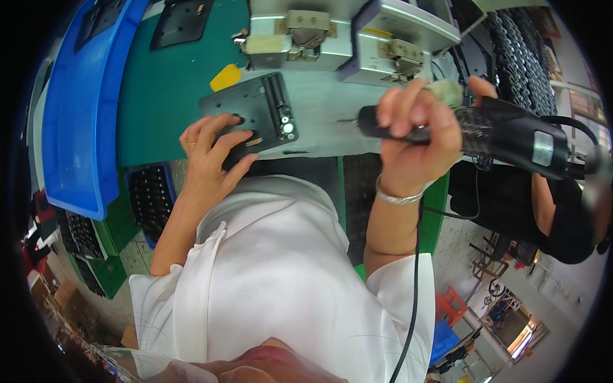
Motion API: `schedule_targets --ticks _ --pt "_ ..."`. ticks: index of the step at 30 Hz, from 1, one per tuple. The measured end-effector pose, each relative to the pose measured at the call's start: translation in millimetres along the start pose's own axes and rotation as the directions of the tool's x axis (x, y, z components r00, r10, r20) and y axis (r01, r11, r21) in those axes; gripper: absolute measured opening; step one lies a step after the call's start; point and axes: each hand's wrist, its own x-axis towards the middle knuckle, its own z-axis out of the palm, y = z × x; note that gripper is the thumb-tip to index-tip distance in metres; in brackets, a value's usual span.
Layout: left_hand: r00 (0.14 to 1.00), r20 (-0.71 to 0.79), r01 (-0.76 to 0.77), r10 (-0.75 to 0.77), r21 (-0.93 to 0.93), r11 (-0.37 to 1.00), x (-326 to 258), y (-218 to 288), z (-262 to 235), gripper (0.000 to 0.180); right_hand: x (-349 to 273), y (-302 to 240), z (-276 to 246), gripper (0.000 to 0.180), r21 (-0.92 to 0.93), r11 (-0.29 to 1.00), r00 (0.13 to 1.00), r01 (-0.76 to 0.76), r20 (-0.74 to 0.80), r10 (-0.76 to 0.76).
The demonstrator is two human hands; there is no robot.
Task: Assembling small electronic housing components using a precision electric screwdriver.
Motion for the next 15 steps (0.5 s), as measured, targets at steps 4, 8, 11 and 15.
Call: schedule_targets --ticks 4,8,11,15 --pt "0.999 -0.043 -0.018 0.018 -0.008 1.0 -3.5 0.1 6.6 0.031 -31.1 32.8 34.1 0.053 -0.02 0.998 0.992 -0.065 0.111 0.066" --pt "0.995 -0.096 -0.01 0.009 -0.018 1.0 -4.4 -0.7 10.8 0.02 -47.8 59.0 41.2 0.052 -0.095 0.992 0.966 -0.082 0.236 0.102" --pt "0.992 -0.128 0.007 -0.01 -0.025 1.0 -3.7 -0.7 13.0 0.014 -54.2 66.6 47.2 0.055 -0.141 0.983 0.969 -0.118 0.202 0.145" --pt "0.992 -0.121 0.034 -0.036 -0.016 0.999 -5.7 0.7 11.7 0.014 -54.6 70.9 49.3 0.056 -0.174 0.978 0.962 -0.115 0.227 0.154"
